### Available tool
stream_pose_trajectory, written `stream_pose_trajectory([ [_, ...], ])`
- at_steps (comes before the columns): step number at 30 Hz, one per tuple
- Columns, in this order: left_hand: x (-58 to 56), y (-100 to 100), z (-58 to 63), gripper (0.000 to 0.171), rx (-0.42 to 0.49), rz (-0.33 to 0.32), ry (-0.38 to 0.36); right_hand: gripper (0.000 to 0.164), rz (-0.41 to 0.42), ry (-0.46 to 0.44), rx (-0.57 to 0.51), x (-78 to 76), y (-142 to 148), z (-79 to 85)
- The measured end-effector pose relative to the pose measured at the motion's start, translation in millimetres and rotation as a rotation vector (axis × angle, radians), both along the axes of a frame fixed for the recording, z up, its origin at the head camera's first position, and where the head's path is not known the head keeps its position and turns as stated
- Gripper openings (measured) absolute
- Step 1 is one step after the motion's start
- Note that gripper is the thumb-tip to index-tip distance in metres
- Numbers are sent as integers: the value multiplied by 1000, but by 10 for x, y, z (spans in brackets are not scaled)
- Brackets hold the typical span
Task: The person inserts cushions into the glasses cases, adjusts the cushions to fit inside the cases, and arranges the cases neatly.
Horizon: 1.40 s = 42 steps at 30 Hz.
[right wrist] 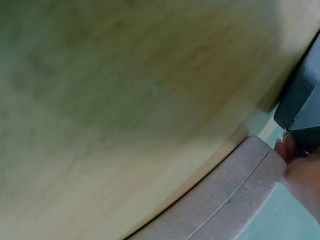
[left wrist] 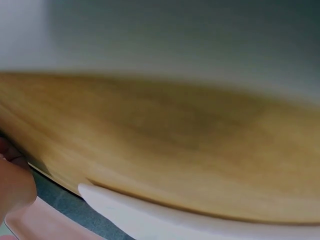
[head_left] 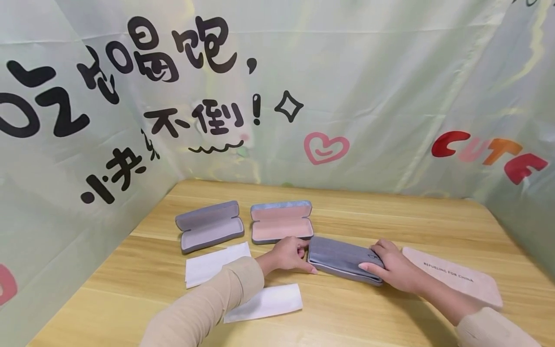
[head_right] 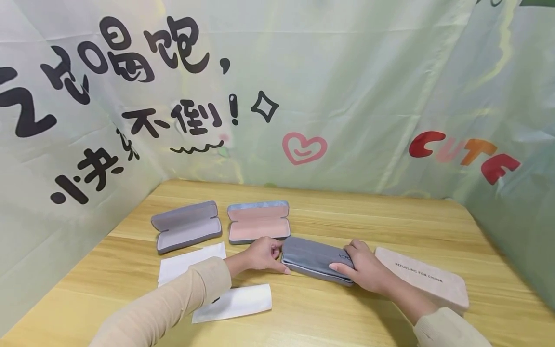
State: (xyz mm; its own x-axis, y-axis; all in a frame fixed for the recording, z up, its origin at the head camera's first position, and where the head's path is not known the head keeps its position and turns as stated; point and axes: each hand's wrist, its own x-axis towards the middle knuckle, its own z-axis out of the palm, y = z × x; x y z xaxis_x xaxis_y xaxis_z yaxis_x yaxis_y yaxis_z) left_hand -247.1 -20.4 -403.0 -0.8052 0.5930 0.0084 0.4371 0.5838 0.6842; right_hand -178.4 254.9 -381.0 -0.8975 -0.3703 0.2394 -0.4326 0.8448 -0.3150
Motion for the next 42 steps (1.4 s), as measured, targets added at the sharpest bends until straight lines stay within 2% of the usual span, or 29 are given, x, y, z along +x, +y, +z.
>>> stream_pose_trajectory([
  [7, -15, 3, -4, 67, -11, -7, 8, 49, 27, 98, 36, 12, -13, -35],
  [10, -19, 4, 2, 57, -14, -19, 11, 49, 29, 119, 48, 20, -14, -47],
  [15, -21, 9, 10, 45, -19, -29, 5, 51, 30, 124, 62, 26, -9, -58],
  [31, -51, 2, -33, 36, -10, -45, -13, 58, 34, 168, 85, 19, -22, -85],
  [42, -52, 18, 0, 38, -19, -43, 3, 62, 28, 154, 109, -6, 3, -86],
])
